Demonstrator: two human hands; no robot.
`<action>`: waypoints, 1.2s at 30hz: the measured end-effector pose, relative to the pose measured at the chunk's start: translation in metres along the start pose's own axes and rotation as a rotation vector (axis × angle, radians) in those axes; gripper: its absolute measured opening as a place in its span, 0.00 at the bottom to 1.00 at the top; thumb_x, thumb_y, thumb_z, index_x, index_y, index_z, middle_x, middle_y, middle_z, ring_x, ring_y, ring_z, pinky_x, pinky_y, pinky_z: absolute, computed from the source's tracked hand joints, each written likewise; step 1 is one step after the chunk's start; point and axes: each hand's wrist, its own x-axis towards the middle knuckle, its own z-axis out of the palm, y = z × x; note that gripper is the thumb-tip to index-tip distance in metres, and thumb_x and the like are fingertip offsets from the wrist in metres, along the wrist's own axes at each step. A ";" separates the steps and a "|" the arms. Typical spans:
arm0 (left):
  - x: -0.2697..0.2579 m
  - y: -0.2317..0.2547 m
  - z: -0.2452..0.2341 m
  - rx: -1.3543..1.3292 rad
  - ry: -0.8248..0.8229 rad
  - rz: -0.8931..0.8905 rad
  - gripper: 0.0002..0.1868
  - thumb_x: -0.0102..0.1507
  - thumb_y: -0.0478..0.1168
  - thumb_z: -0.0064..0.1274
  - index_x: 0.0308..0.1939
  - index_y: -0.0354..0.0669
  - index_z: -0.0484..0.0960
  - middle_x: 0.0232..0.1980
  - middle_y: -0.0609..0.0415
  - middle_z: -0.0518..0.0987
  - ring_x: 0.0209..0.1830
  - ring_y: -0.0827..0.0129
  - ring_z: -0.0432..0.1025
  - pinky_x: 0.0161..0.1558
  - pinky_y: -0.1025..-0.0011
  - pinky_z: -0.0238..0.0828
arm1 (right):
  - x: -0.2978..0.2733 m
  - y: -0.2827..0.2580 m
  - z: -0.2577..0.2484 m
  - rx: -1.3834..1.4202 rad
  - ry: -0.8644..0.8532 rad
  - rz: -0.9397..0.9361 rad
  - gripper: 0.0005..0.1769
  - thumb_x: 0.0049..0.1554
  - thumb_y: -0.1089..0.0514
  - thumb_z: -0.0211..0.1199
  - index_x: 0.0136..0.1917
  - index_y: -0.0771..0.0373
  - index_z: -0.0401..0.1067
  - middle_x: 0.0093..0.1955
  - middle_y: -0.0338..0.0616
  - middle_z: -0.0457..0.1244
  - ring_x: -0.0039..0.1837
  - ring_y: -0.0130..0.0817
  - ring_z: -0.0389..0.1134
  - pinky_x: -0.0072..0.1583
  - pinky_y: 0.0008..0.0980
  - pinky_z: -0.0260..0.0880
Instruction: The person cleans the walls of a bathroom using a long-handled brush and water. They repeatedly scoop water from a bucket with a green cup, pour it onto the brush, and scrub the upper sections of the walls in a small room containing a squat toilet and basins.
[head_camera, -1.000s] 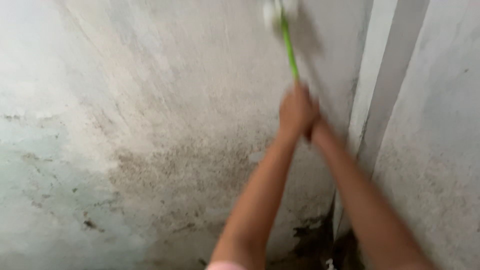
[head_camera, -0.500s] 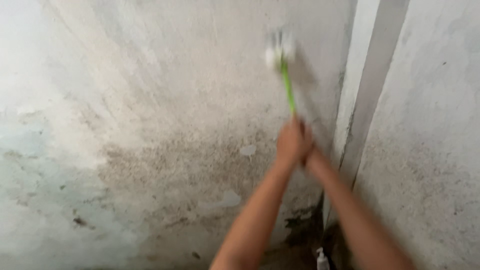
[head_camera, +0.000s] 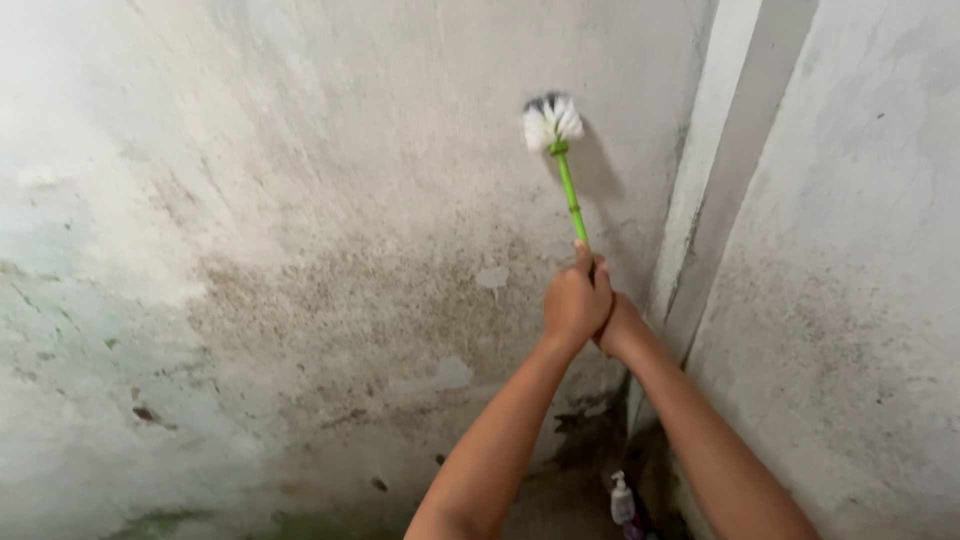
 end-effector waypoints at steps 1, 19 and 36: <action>-0.009 0.006 -0.005 0.005 0.064 0.001 0.22 0.69 0.47 0.48 0.58 0.35 0.81 0.34 0.37 0.82 0.31 0.48 0.76 0.34 0.54 0.71 | -0.014 -0.012 -0.011 0.021 0.072 -0.080 0.18 0.65 0.53 0.52 0.55 0.72 0.72 0.35 0.54 0.65 0.34 0.46 0.66 0.37 0.47 0.65; 0.079 0.047 -0.042 -0.822 0.087 -0.264 0.16 0.69 0.43 0.50 0.40 0.28 0.81 0.27 0.53 0.76 0.22 0.69 0.70 0.25 0.69 0.67 | 0.011 -0.042 -0.041 1.569 -0.348 -0.465 0.26 0.74 0.39 0.50 0.41 0.58 0.61 0.27 0.33 0.56 0.21 0.18 0.50 0.22 0.22 0.48; 0.082 0.052 -0.077 -0.562 -0.021 -0.287 0.25 0.69 0.41 0.43 0.70 0.38 0.68 0.30 0.49 0.81 0.20 0.73 0.68 0.20 0.75 0.65 | -0.020 -0.117 -0.076 1.644 -0.137 -0.160 0.22 0.68 0.43 0.50 0.36 0.55 0.68 0.22 0.32 0.54 0.20 0.23 0.47 0.23 0.28 0.45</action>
